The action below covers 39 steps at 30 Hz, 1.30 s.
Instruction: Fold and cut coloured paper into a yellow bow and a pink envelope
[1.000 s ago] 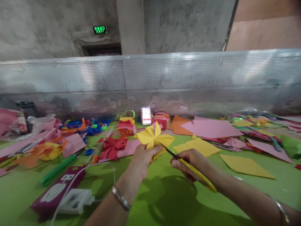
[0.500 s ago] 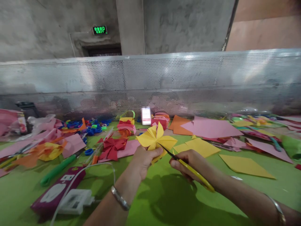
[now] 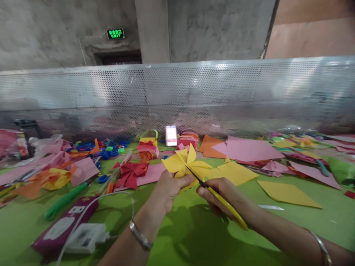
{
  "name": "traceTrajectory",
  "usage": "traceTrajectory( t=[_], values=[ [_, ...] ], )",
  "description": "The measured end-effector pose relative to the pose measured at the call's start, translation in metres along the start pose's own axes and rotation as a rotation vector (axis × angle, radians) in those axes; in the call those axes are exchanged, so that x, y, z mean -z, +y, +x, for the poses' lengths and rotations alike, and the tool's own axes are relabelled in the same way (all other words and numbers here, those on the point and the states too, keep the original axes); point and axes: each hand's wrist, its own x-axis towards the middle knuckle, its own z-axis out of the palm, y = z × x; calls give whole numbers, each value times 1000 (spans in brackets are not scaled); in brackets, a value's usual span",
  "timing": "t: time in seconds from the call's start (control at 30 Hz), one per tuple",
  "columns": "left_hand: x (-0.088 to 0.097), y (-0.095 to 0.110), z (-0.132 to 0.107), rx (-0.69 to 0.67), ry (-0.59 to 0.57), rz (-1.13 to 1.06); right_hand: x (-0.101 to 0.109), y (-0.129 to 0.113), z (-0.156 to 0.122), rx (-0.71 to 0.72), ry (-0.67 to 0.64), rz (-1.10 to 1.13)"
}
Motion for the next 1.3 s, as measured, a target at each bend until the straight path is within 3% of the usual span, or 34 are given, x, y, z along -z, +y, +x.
traceTrajectory(
  t=[0.57,1.03,1.2,1.3],
  values=[
    [0,0,1,11,12,-9,-1,4,1,-40,-2,61],
    [-1,3,0,36,10,-18,1,1,2,-49,-23,-13],
    [7,11,5,47,114,-45,25,-1,1,-83,-208,-75],
    [17,23,7,71,184,-85,51,1,2,67,-374,-120]
  ],
)
